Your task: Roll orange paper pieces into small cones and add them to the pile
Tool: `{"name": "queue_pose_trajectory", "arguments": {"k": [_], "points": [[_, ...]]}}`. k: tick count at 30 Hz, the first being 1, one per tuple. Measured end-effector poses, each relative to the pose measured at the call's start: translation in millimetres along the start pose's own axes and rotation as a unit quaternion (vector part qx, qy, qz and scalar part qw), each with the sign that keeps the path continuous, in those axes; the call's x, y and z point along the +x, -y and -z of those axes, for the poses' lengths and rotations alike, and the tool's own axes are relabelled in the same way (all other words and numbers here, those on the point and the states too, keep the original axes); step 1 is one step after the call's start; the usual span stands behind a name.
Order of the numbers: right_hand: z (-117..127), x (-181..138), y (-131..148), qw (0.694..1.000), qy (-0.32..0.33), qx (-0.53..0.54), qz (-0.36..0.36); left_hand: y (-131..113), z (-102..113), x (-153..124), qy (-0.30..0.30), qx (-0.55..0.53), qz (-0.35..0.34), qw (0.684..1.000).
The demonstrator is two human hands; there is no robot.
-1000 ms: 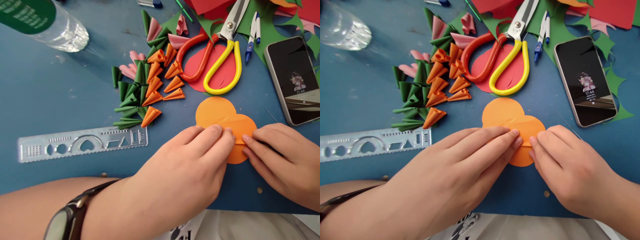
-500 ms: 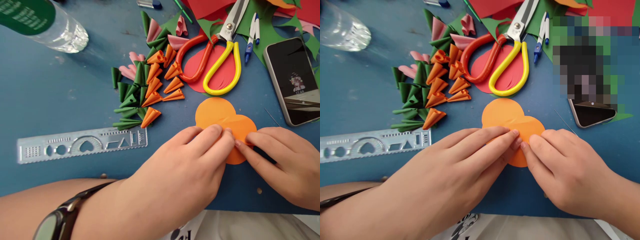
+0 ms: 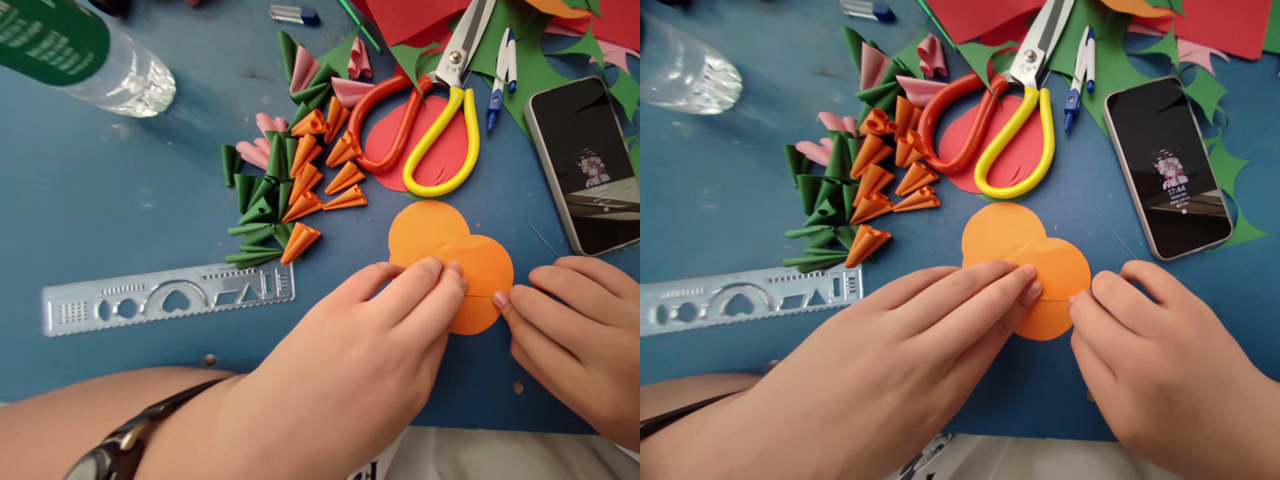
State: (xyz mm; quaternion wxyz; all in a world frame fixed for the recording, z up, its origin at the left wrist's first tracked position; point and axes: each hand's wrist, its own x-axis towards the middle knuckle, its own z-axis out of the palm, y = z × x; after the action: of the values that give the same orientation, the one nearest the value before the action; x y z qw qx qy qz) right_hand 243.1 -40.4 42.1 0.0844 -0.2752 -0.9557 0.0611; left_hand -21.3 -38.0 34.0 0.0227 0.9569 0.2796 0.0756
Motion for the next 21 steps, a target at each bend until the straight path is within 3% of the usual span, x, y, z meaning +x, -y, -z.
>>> {"name": "queue_pose_trajectory", "arguments": {"k": [13, 14, 21], "points": [[-6.7, -2.9, -2.9, 1.000, -0.014, 0.016, 0.009, -1.5, 1.7, 3.9, -0.014, -0.016, 0.002, 1.000], [-6.7, -3.0, -3.0, 1.000, -0.014, 0.016, 0.010, -1.8, 2.6, 2.5, 0.009, -0.019, 0.011, 1.000], [-4.1, -3.8, 3.0, 1.000, -0.017, -0.007, -0.001, -1.0, 5.7, -2.4, 0.012, -0.028, 0.019, 0.999]]}}
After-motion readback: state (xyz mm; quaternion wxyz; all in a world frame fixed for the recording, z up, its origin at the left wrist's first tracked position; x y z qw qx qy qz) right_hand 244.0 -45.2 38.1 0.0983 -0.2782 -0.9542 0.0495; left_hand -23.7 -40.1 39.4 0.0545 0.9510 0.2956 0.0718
